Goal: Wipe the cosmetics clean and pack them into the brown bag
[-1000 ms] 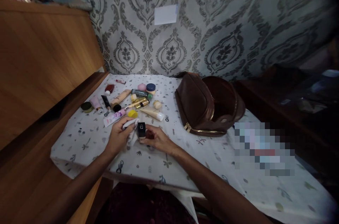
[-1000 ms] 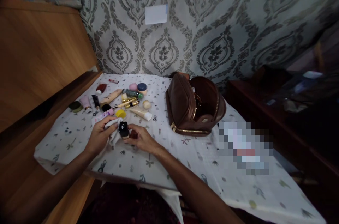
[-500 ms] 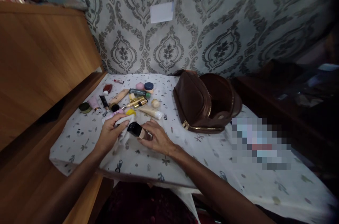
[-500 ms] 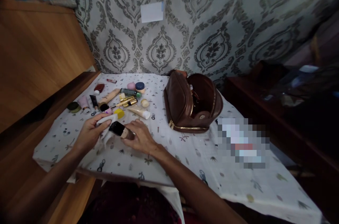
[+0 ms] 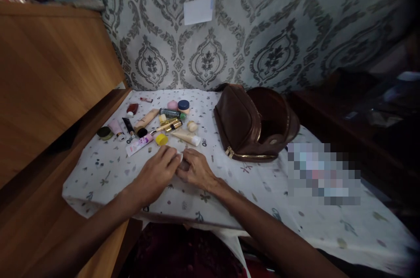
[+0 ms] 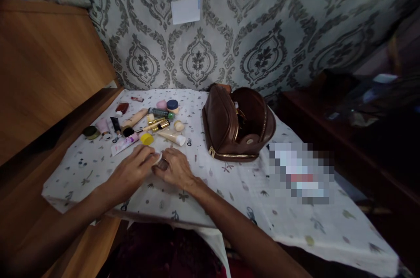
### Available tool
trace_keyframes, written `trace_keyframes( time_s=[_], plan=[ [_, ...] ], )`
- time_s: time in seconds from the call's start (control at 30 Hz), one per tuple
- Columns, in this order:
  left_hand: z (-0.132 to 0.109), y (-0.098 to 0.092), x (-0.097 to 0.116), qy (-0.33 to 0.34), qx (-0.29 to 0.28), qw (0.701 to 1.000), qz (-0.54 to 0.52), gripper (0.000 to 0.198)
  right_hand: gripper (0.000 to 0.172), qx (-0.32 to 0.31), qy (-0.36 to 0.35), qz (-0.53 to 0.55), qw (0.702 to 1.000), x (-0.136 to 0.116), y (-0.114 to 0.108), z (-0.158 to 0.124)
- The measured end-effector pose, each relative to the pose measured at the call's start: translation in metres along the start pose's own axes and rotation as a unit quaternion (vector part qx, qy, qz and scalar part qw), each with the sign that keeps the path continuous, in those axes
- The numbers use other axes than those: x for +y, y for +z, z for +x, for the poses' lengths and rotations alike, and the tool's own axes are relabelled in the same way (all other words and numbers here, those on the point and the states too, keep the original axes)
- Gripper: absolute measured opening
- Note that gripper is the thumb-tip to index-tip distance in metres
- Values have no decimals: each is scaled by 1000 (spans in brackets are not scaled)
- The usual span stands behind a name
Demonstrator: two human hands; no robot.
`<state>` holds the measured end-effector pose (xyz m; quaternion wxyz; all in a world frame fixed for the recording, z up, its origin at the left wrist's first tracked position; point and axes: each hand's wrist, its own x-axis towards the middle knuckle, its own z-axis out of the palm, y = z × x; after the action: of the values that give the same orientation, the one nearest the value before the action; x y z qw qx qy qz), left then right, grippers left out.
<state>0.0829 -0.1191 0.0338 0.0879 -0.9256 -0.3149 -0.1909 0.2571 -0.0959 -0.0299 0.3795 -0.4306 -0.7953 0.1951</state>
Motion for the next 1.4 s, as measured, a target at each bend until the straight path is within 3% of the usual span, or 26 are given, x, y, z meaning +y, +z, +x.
trace_keyframes(
  time_s=[0.17, 0.33, 0.57, 0.73, 0.83, 1.13, 1.27, 1.4],
  plan=[
    [-9, 9, -2, 29, 91, 995, 15, 31, 13, 10, 63, 89, 994, -3, -3, 3],
    [-8, 10, -16, -45, 187, 979, -61, 32, 24, -13, 111, 234, 966, -4, -2, 4],
    [4, 10, -15, -161, 249, 935, -193, 20, 59, -81, 165, 491, 852, -3, 0, 5],
    [12, 13, -16, -189, 282, 908, -246, 14, 49, -57, 185, 619, 761, -6, 1, 7],
    [13, 16, -18, -183, 273, 906, -267, 12, 43, -47, 192, 655, 729, -7, -1, 8],
    [-3, 17, -4, -110, 163, 938, -285, 22, 32, -4, 210, 700, 683, -4, -6, 11],
    [-11, 20, 6, -61, 145, 953, -260, 27, 32, 6, 230, 715, 660, 0, -5, 12],
    [-13, 24, 8, -54, 135, 958, -246, 29, 33, 11, 246, 728, 640, 2, -2, 12]
  ],
)
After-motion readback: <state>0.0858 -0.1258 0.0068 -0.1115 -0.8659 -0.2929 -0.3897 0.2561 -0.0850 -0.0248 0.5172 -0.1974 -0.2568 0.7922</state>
